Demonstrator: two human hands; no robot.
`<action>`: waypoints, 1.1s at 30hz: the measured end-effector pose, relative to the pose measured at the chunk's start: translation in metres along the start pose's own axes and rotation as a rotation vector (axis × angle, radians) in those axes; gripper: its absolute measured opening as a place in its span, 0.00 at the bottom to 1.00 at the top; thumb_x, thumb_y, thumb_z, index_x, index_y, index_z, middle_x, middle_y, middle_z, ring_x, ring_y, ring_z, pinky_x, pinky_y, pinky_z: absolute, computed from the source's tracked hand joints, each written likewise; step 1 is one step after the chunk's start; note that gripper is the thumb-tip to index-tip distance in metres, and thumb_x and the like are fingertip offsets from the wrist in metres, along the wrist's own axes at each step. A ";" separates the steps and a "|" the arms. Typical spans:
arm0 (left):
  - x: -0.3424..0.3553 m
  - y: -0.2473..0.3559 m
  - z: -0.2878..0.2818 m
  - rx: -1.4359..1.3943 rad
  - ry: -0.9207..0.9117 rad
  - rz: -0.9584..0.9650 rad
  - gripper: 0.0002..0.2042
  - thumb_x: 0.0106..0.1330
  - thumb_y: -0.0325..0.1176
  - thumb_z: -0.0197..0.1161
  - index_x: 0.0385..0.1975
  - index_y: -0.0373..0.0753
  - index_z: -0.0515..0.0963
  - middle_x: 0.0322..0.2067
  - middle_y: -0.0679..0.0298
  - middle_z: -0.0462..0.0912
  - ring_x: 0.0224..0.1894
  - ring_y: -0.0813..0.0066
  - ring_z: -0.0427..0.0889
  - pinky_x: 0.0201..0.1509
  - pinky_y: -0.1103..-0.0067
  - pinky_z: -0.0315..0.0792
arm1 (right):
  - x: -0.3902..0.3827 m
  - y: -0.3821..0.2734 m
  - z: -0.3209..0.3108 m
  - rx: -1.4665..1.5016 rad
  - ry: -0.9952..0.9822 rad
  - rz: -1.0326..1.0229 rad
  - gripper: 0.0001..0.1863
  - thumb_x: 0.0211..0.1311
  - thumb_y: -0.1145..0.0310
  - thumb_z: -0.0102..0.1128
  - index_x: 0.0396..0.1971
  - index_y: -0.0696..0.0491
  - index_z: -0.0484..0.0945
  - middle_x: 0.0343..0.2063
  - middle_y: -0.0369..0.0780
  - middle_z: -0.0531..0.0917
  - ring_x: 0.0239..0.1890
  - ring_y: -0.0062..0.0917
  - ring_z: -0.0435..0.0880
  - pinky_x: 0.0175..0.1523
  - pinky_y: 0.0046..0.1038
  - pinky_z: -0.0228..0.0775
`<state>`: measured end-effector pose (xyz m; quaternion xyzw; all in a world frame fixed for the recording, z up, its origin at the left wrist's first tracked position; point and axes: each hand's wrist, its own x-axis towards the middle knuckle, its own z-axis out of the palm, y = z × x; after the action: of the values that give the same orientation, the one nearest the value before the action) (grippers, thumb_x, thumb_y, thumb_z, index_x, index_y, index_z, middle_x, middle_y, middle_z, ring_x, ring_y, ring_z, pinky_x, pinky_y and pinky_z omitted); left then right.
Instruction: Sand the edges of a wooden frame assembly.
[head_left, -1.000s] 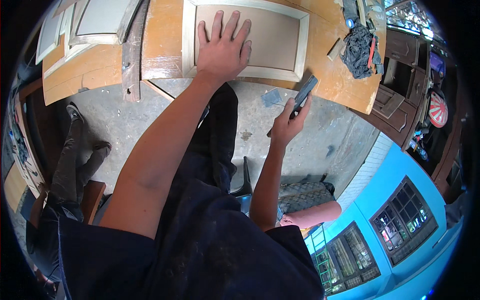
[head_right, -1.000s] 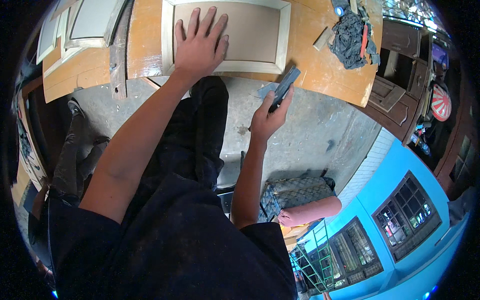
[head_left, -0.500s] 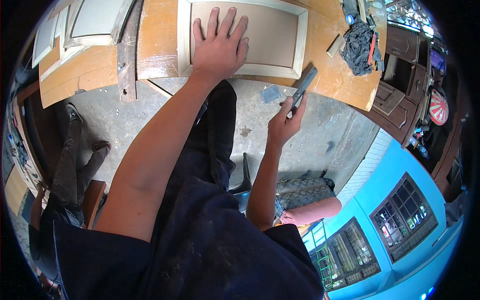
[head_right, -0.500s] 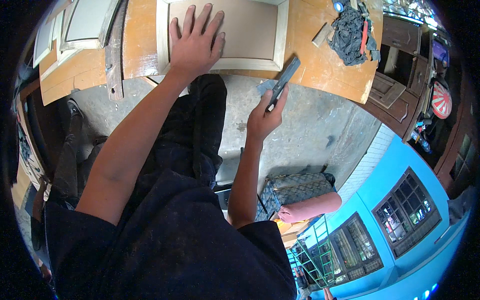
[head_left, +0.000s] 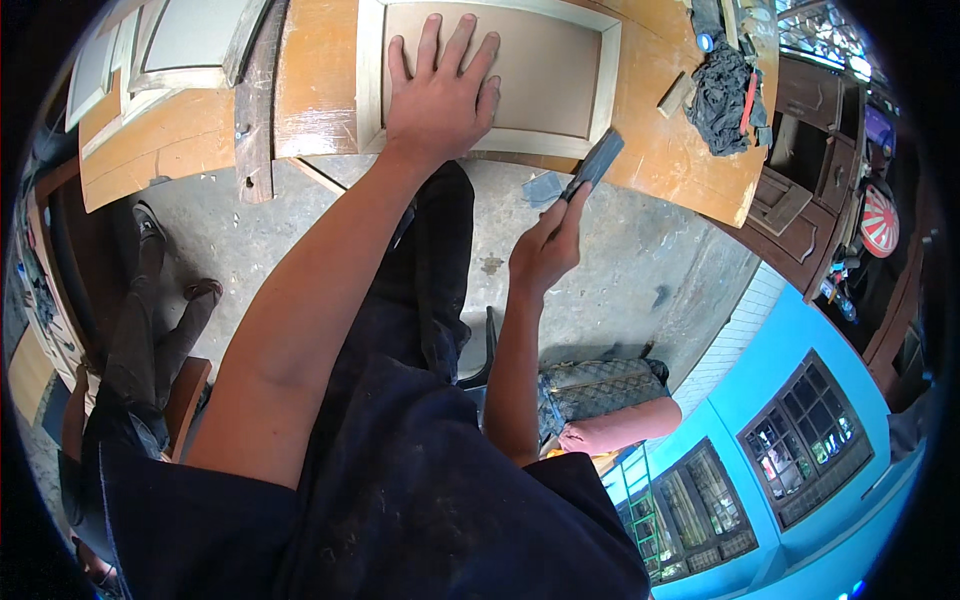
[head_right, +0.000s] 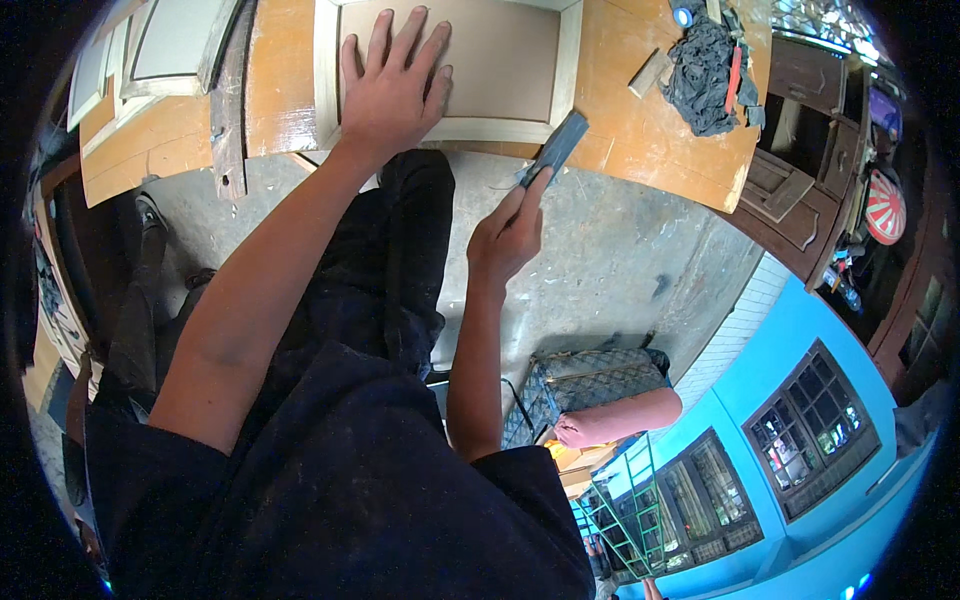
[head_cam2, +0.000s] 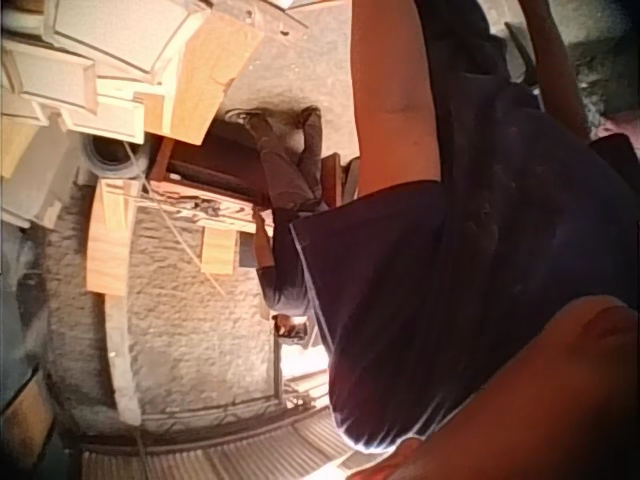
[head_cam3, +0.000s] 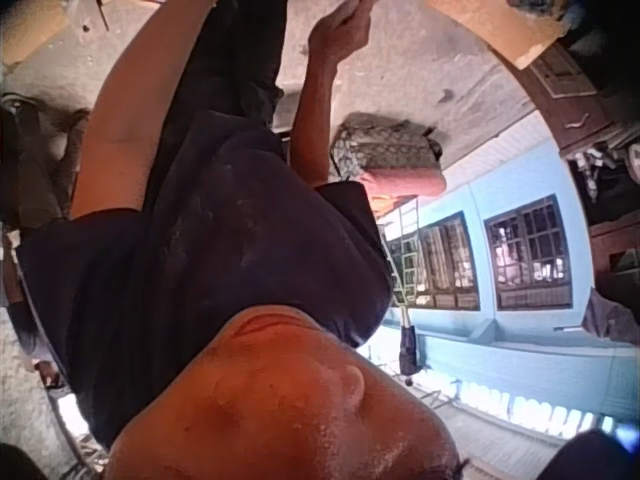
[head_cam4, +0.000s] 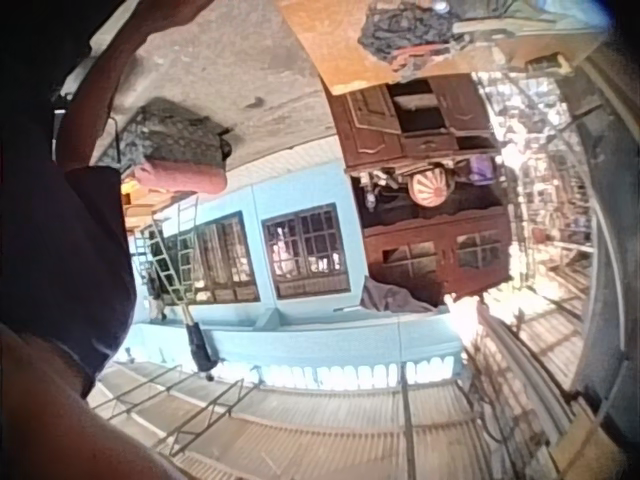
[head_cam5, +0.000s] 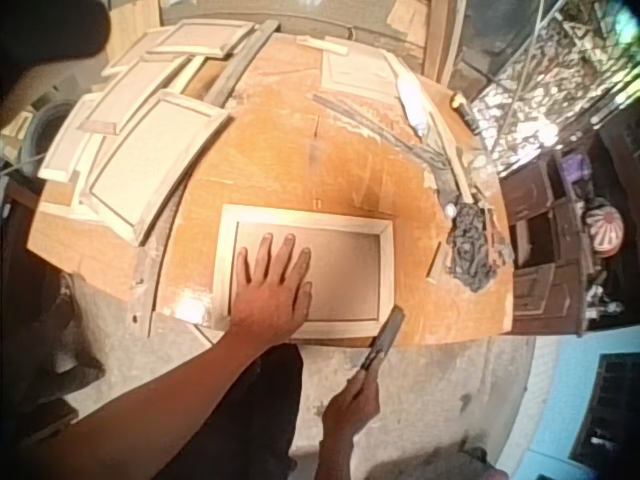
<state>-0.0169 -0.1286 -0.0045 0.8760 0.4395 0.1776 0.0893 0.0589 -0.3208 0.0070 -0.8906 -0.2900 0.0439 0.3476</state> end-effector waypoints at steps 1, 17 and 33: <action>0.001 0.001 -0.001 -0.001 -0.003 0.001 0.24 0.71 0.46 0.49 0.67 0.52 0.67 0.70 0.62 0.62 0.74 0.52 0.53 0.70 0.41 0.45 | 0.008 0.000 0.003 0.011 0.040 -0.017 0.24 0.72 0.72 0.52 0.67 0.59 0.68 0.24 0.46 0.78 0.24 0.35 0.77 0.30 0.34 0.70; 0.001 -0.002 0.001 0.038 -0.008 0.027 0.24 0.70 0.45 0.51 0.66 0.50 0.68 0.70 0.60 0.63 0.73 0.51 0.54 0.70 0.41 0.45 | -0.002 -0.001 0.020 -0.037 0.030 -0.013 0.27 0.69 0.75 0.55 0.68 0.58 0.67 0.23 0.50 0.82 0.21 0.30 0.81 0.28 0.29 0.71; 0.000 0.001 -0.003 0.086 -0.063 0.009 0.25 0.72 0.46 0.50 0.68 0.52 0.65 0.71 0.61 0.61 0.73 0.52 0.55 0.70 0.43 0.47 | 0.001 -0.005 0.022 0.009 0.049 0.017 0.24 0.73 0.71 0.51 0.67 0.58 0.67 0.16 0.42 0.73 0.16 0.21 0.68 0.23 0.26 0.62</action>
<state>-0.0174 -0.1287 -0.0010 0.8861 0.4397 0.1315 0.0647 0.0511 -0.3045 -0.0066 -0.8922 -0.2736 0.0262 0.3584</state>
